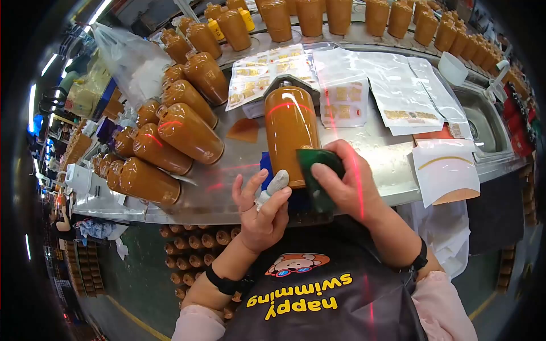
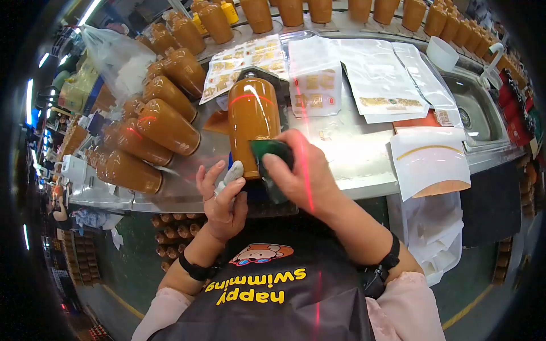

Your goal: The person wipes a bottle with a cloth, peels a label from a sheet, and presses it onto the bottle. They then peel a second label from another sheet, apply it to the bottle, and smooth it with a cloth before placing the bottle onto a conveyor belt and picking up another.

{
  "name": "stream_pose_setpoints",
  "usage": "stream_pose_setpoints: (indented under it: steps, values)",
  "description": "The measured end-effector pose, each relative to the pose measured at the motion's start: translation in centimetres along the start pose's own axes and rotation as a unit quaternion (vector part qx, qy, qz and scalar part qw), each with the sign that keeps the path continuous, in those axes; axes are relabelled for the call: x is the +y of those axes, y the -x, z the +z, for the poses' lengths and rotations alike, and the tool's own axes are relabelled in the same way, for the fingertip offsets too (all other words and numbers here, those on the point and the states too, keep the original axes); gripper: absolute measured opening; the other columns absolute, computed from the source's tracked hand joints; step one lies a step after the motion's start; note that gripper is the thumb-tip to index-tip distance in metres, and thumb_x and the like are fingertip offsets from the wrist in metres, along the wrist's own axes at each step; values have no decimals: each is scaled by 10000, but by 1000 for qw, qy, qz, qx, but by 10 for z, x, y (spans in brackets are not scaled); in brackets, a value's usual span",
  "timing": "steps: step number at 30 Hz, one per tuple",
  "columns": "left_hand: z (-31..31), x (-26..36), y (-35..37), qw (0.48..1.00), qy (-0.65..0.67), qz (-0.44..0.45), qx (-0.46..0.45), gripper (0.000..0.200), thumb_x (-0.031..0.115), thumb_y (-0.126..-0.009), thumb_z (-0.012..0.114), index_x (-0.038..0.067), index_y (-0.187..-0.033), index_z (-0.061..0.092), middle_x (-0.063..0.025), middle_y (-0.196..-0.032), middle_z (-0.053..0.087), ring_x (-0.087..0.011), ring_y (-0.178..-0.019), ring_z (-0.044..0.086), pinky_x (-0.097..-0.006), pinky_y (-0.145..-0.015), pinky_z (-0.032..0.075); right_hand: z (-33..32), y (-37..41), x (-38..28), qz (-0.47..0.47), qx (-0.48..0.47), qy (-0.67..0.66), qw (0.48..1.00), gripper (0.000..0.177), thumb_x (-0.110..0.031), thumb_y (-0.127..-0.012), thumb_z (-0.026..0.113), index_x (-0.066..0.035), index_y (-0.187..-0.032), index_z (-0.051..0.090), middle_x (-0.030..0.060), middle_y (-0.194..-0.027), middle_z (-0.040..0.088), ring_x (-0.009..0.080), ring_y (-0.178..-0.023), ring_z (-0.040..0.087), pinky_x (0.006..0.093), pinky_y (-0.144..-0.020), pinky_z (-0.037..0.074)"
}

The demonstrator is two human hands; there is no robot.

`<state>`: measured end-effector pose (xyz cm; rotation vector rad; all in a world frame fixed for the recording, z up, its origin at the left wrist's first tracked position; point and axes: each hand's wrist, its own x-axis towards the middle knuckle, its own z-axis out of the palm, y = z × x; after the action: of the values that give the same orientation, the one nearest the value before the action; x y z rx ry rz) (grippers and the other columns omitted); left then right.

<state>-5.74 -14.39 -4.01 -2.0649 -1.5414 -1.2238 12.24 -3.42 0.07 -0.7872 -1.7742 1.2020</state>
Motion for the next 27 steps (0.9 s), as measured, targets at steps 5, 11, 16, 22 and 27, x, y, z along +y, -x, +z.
stream_pose_setpoints:
  steps: [5, 11, 16, 22, 27]
  values:
    - [-8, 6, -16, 998, -24, -33, -39, 454, 82, -819, 670, 67, -1260, 562, -206, -1263, 571, -396, -1250, 490, -552, -1141, 187, -8, 7, -1, 65, 23, -35, 997, 237, -179, -886, 672, 7, -980, 558, 89, -766, 617, 120, -708, 568, 291, -631, 482]
    - [13, 5, -29, 997, -45, -46, -51, 623, 267, -864, 703, -1, -1382, 482, -237, -1302, 558, -449, -1260, 489, -568, -1167, 168, -8, 7, 1, 92, 7, 15, 996, 227, -166, -877, 672, 9, -960, 554, 79, -784, 603, 111, -738, 554, 286, -661, 478]
    - [5, 9, -29, 992, 16, -121, -35, 662, 255, -844, 728, 8, -1394, 453, -223, -1343, 532, -460, -1276, 469, -557, -1144, 247, -11, 8, 9, 84, 3, -11, 996, 221, -164, -877, 667, 1, -962, 547, 50, -777, 582, 104, -730, 530, 282, -665, 466]
    - [19, 0, -22, 995, 32, -87, -32, 787, 303, -841, 730, 2, -1448, 330, -194, -1398, 489, -463, -1275, 456, -519, -1149, 253, -9, 9, 14, 99, 22, -46, 994, 214, -162, -868, 667, -15, -942, 530, 14, -772, 544, 85, -712, 489, 261, -643, 436]
    - [18, -3, -7, 983, 44, -164, -77, 780, 288, -857, 716, -11, -1455, 315, -221, -1428, 444, -433, -1291, 451, -550, -1140, 253, -8, 9, 17, 118, 25, -81, 989, 194, -154, -866, 659, -36, -941, 524, -5, -775, 531, 77, -706, 482, 244, -643, 425]
